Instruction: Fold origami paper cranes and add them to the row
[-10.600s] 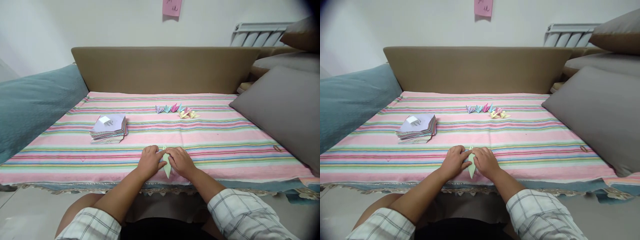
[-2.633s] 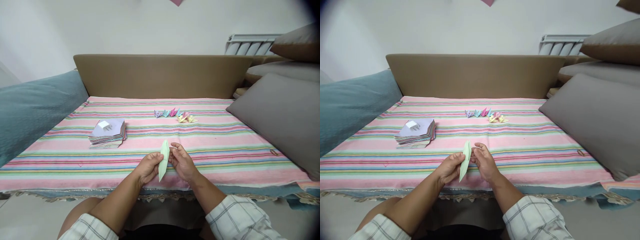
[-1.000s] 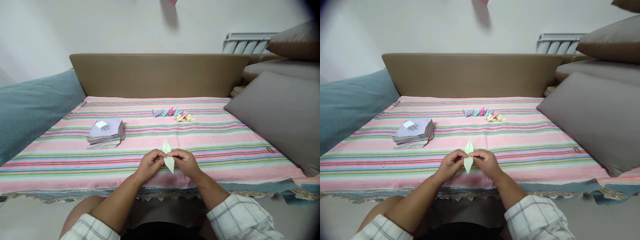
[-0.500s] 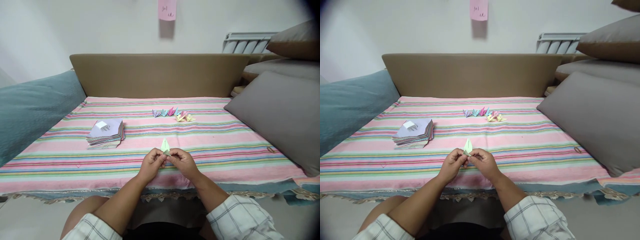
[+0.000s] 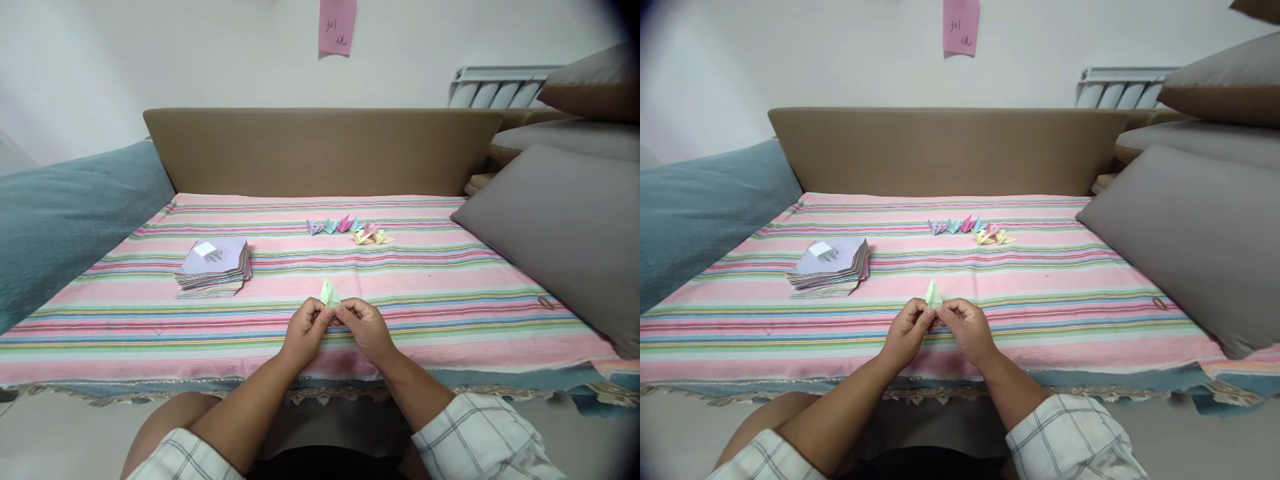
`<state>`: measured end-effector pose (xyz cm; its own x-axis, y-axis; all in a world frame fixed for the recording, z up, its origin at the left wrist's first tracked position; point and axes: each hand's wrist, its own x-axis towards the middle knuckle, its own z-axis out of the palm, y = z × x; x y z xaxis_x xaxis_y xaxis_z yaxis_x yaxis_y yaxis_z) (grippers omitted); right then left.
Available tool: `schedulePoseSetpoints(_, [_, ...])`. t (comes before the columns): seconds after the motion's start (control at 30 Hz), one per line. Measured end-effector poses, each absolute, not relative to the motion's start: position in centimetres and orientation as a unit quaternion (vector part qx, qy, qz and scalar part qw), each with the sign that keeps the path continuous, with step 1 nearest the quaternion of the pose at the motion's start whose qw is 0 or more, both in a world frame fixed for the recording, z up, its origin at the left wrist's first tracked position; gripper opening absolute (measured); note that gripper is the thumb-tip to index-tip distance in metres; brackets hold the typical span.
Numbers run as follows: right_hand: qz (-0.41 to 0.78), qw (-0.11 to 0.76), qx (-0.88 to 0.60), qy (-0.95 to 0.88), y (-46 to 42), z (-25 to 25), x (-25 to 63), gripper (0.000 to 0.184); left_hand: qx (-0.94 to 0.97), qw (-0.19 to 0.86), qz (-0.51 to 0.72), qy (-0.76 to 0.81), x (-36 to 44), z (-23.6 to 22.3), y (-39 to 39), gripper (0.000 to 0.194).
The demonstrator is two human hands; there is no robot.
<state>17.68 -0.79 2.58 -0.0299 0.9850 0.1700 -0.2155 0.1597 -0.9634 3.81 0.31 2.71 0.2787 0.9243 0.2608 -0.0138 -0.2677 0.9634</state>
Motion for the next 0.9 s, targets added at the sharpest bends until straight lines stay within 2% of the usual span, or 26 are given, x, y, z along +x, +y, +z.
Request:
schedulePoseSetpoints(0.23, [0.534,0.589,-0.406,-0.450,-0.9,2.4,17.2,0.024,0.634,0.464,0.497,0.369,4.1,2.0,0.3,0.022])
schedulePoseSetpoints(0.53, [0.553,0.616,-0.401,-0.392,-0.8,2.0,16.7,0.030,0.597,0.497,0.523,0.352,4.7,1.8,-0.1,0.024])
schedulePoseSetpoints(0.67, [0.559,0.623,-0.392,-0.382,-0.8,2.1,16.6,0.036,0.565,0.516,0.539,0.352,4.8,2.0,-0.1,0.036])
schedulePoseSetpoints(0.77, [0.568,0.603,-0.386,-0.407,-0.9,2.2,16.7,0.038,0.512,0.575,0.519,0.371,4.7,2.2,-0.1,0.048])
schedulePoseSetpoints(0.9, [0.550,0.586,-0.394,-0.447,-1.1,2.1,16.9,0.036,0.475,0.627,0.480,0.388,4.6,2.5,0.1,0.034])
